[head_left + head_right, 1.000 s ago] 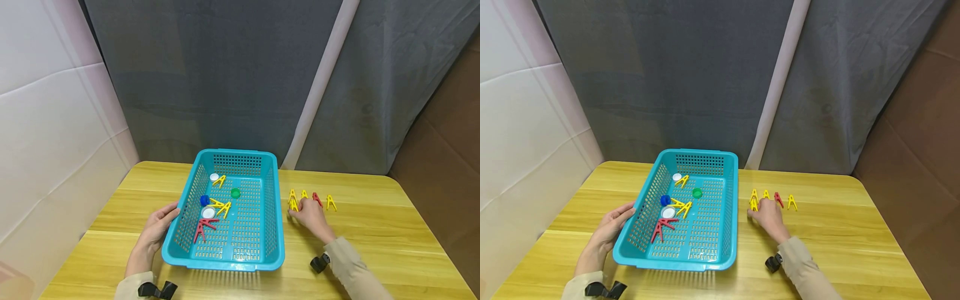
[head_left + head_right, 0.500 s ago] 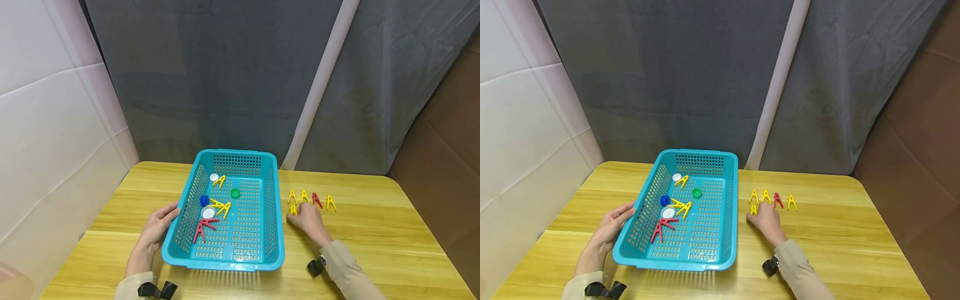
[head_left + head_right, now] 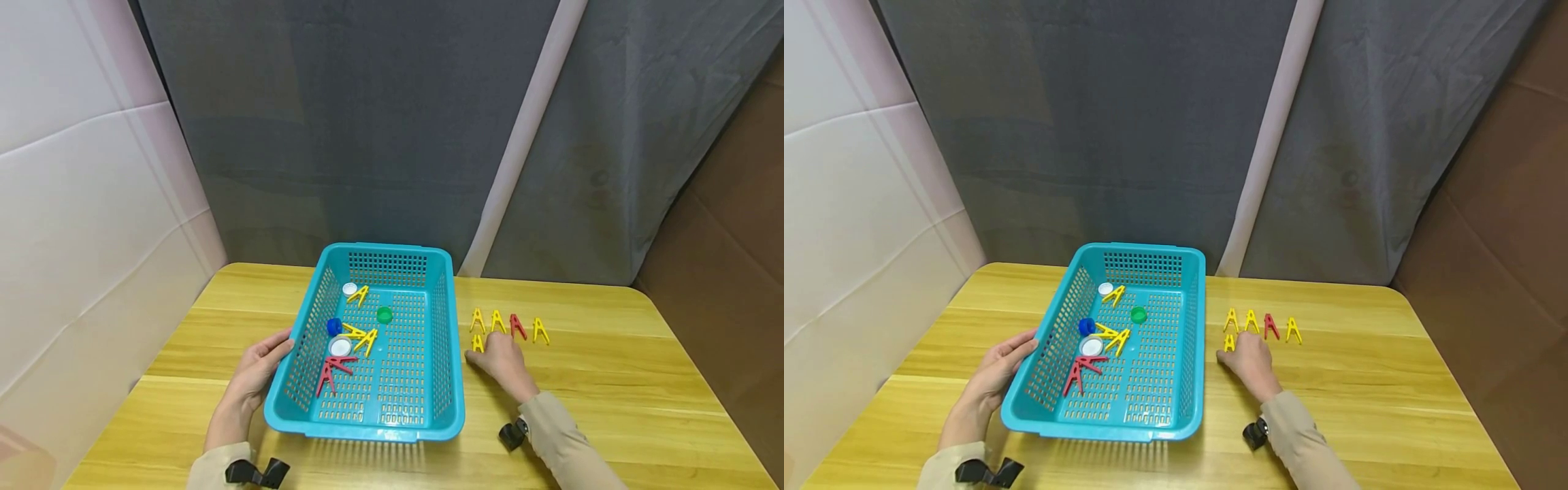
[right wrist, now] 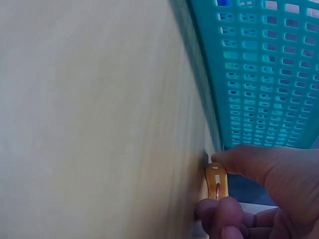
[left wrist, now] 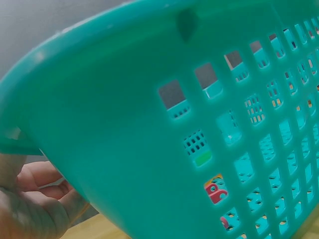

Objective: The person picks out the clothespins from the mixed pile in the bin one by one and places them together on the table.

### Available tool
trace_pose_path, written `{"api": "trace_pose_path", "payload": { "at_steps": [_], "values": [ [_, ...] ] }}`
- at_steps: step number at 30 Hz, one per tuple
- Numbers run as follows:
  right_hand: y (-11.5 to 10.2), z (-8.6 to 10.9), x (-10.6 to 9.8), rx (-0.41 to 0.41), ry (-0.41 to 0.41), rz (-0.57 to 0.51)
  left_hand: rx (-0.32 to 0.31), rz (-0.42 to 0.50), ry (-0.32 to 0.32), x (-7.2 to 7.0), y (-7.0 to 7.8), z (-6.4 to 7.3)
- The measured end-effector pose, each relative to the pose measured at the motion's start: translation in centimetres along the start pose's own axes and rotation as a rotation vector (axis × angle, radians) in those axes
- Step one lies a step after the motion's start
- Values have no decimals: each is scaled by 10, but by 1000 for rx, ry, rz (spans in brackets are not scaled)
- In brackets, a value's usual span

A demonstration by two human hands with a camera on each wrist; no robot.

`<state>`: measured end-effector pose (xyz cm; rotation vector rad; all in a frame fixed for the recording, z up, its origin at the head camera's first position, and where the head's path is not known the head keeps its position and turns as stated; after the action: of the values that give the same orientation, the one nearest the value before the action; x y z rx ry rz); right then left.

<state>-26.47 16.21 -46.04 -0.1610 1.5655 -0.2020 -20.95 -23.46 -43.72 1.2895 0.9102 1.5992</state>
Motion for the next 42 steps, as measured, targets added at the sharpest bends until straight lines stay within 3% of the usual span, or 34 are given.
{"api": "trace_pose_path", "payload": {
  "at_steps": [8, 16, 21, 30, 42],
  "values": [
    [0, -3, -9, 4, -83, 1, 1, 11, -3, 1, 0, -1],
    [-8, -15, -50, -63, 61, -46, -8, 2, -4, 0, -1, 0],
    [-20, -25, -74, -99, 98, -85, -12, 4, -1, -1, -1, 0],
    [-59, -45, -103, -160, 127, -158, -4, 14, 8, 0, -1, -1],
    [-119, -56, -95, -249, 97, -187, -14, 15, 8, -1, -1, 0]
  ]
}}
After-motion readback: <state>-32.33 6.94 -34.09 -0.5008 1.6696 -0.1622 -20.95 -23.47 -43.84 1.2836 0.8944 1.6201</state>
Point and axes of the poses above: each hand's wrist, its own z-axis away from the middle knuckle, its own x-axis out of the palm, y = z × x, the point moved 5 cm from there along -z, towards the middle knuckle, and after that the axes turned 15 degrees about z, right-handed, at the moved point
